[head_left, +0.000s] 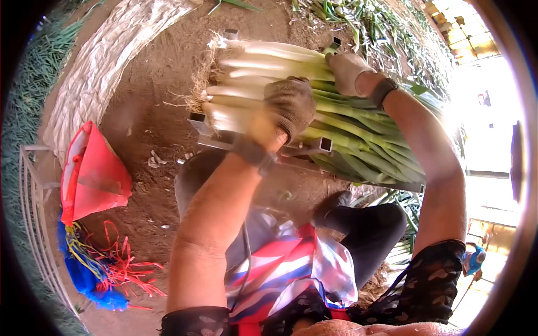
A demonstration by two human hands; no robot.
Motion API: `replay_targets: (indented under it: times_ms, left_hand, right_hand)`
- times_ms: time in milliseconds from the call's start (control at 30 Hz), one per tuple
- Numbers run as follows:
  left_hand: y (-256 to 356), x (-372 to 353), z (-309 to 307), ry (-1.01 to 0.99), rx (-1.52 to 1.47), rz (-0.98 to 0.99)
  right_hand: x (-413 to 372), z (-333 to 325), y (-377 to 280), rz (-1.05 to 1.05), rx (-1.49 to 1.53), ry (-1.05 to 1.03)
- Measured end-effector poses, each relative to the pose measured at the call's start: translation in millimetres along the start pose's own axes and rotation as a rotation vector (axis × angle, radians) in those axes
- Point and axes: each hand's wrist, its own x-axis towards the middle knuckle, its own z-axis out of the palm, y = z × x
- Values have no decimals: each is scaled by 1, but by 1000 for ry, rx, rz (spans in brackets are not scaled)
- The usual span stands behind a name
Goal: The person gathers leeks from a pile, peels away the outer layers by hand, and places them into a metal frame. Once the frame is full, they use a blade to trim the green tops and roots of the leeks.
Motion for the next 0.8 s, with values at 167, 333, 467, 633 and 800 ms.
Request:
replay_targets:
  times_ms: [167,333,467,633,800]
  left_hand:
    - [-20,2,30,-42,1459,98]
    - [-41,14,58,-101,1064,-135]
    - [-71,36,53,-446,-88,-484]
    - [-97,58,45,-751,15,-496]
    - [-162,34,105,-678,167,32]
  right_hand:
    - [25,17,1,15,40,-6]
    - [49,25,-8,-50,-140,50]
    - [43,50,-4,-14,52,125]
    - [37,61,4,-180,-128,149]
    - [12,17,37,-82,221,-143]
